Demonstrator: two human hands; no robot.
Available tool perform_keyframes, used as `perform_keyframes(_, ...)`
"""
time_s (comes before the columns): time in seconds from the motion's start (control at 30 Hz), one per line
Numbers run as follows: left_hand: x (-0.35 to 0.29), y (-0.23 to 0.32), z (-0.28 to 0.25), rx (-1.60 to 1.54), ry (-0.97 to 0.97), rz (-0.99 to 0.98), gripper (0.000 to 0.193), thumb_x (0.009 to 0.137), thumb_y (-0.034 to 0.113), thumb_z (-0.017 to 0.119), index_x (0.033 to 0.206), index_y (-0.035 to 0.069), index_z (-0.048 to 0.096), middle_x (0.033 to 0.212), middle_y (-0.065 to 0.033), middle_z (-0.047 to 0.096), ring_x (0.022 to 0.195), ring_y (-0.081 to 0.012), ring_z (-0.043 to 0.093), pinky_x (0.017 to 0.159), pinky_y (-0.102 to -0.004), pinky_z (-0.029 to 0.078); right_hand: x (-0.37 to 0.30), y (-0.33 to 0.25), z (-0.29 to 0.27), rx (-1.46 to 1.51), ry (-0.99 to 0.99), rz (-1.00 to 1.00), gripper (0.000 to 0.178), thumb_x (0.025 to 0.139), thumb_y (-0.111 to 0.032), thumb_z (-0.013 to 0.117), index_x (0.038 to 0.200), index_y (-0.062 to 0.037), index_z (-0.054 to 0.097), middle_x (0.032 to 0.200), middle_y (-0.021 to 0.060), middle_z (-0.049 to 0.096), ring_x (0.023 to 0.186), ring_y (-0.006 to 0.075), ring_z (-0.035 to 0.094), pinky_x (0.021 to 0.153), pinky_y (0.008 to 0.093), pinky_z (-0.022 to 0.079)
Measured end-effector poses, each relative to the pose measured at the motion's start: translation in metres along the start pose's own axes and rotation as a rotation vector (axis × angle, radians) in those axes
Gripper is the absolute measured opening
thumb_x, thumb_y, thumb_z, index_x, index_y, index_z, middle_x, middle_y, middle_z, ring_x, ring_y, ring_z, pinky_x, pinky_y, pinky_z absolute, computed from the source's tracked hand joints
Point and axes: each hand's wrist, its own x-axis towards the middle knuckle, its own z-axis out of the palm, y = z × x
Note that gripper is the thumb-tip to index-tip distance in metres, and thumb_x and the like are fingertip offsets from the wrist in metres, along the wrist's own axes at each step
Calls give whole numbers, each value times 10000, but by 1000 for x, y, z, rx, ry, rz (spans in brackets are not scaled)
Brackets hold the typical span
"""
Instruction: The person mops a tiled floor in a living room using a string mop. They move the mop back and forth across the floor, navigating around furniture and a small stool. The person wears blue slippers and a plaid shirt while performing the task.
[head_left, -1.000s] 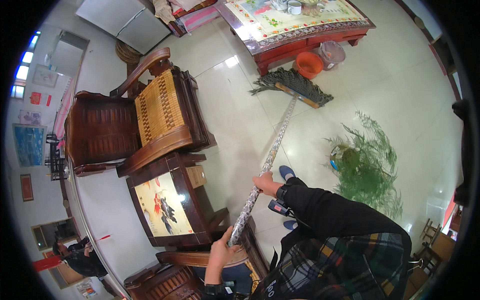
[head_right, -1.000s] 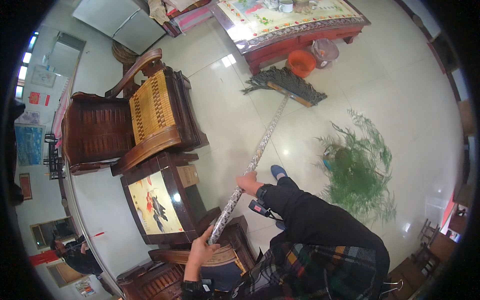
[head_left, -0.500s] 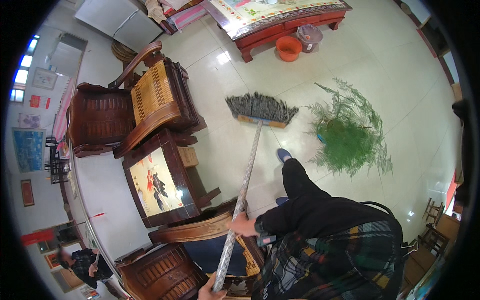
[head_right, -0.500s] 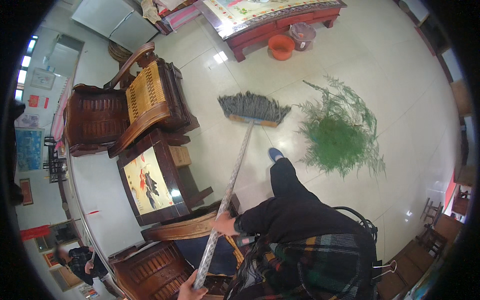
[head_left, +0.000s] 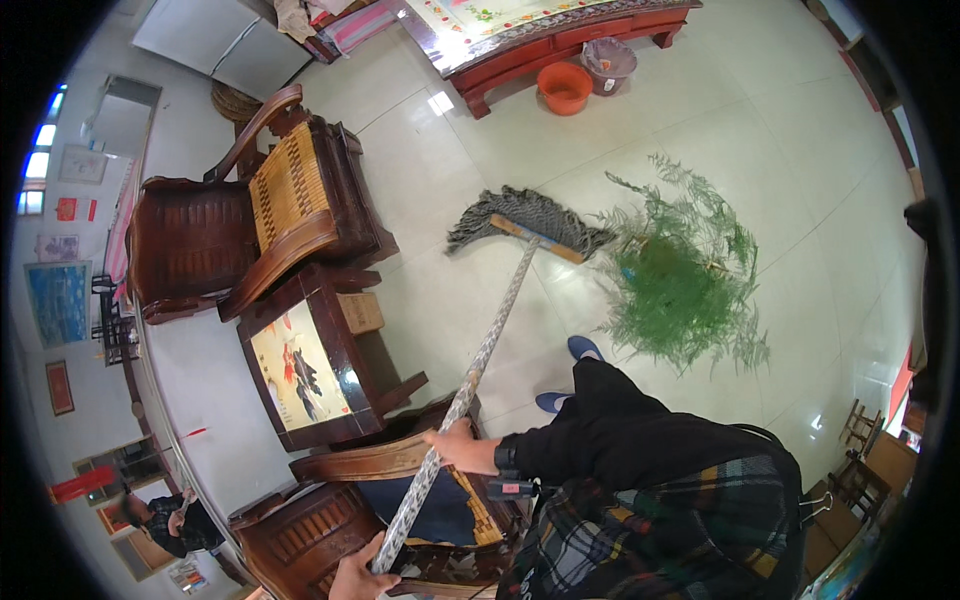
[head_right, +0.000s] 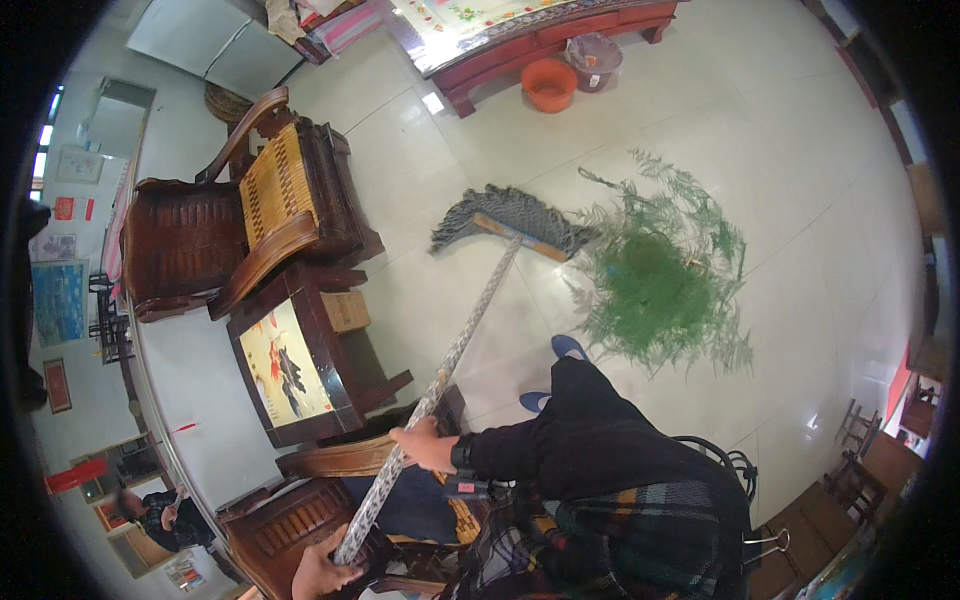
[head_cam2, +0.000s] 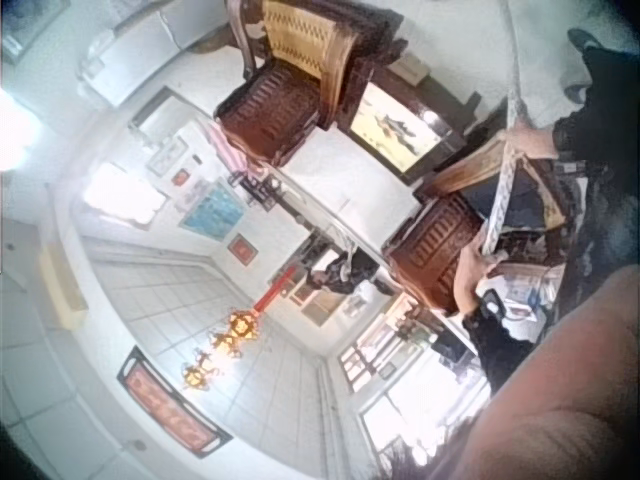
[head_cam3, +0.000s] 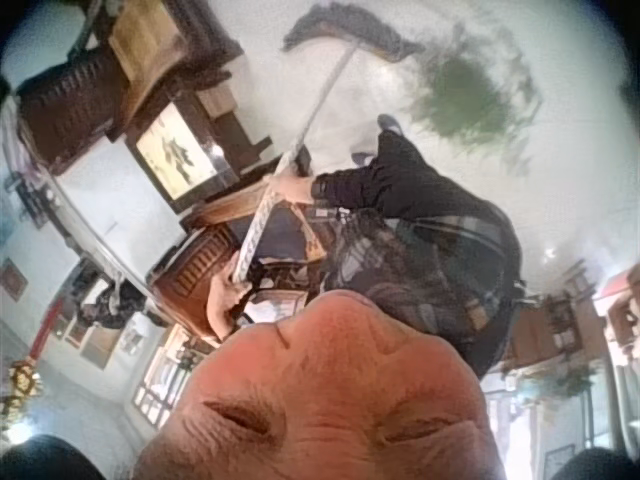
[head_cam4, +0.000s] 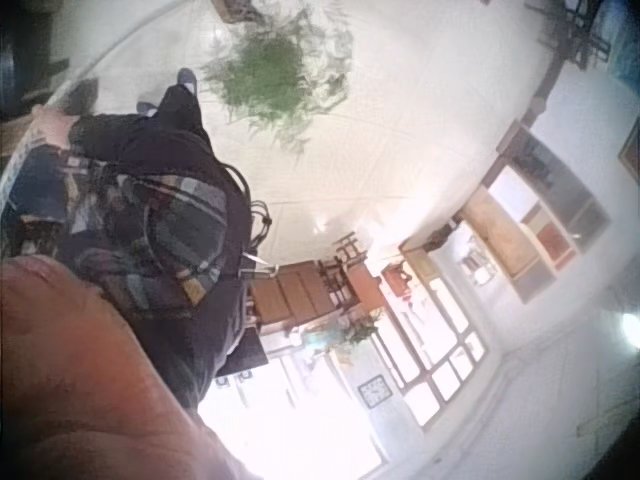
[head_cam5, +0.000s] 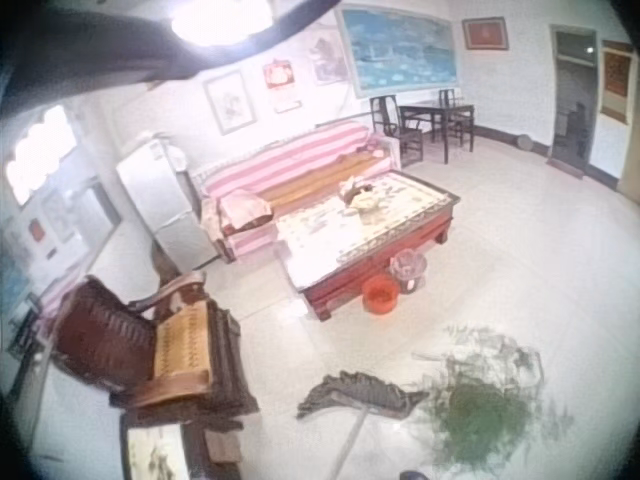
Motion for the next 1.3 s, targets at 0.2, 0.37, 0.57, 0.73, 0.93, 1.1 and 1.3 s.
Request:
perform_keyframes(0.2, 126, 62, 27, 226, -50, 80, 744, 639, 61, 724, 1337, 67, 466, 974, -255, 625, 830, -156, 604, 787, -295, 478, 104, -85, -113, -118, 202, -165, 707, 699, -238, 730, 1165, 100, 320, 962, 234, 577, 795, 348, 637, 609, 439, 550)
perform_keyframes(0.37, 238, 110, 94, 248, -32, 281, 751, 639, 77, 672, 1353, 117, 444, 992, -273, 614, 955, -393, 606, 831, -386, 481, 147, -184, -239, 170, 304, -465, 207, 796, -78, 606, 891, 64, 490, 686, 136, 558, 526, 280, 602, 453, 421, 504)
perform_keyframes(0.57, 272, 121, 192, 94, -19, 349, 717, 659, 30, 561, 1357, 146, 443, 971, -270, 623, 916, -411, 604, 829, -442, 484, 117, -219, -318, 107, 363, -366, 183, 790, 13, 521, 916, 74, 402, 754, 181, 509, 589, 292, 566, 502, 431, 524)
perform_keyframes(0.73, 228, 50, 235, 163, 111, 246, 732, 697, 73, 581, 1385, 249, 407, 842, -209, 631, 805, -385, 614, 727, -481, 486, 131, -142, -318, 59, 312, -218, 198, 786, 42, 482, 947, 95, 380, 772, 198, 497, 598, 303, 553, 520, 450, 511)
perform_keyframes(0.93, 126, -77, 289, 13, 227, 73, 728, 705, 138, 633, 1378, 307, 414, 855, -175, 627, 819, -365, 611, 745, -459, 485, 159, 14, -303, -713, -90, -405, 88, 807, 3, 462, 845, 82, 455, 740, 205, 552, 601, 308, 579, 534, 443, 509)
perform_keyframes(1.1, 27, -171, 390, -223, 367, -46, 733, 701, 179, 672, 1374, 318, 417, 896, -186, 643, 858, -370, 615, 767, -448, 487, 119, 152, -248, -703, 49, -132, 226, 814, -124, 507, 863, 97, 506, 788, 195, 614, 672, 325, 623, 612, 411, 516)
perform_keyframes(1.3, -54, -219, 526, -559, 441, -201, 771, 690, 192, 696, 1400, 214, 395, 999, -235, 639, 916, -373, 632, 790, -392, 504, 60, 282, -223, -1280, 54, -209, 340, 770, -264, 594, 787, 72, 549, 822, 187, 644, 769, 363, 625, 768, 386, 462)
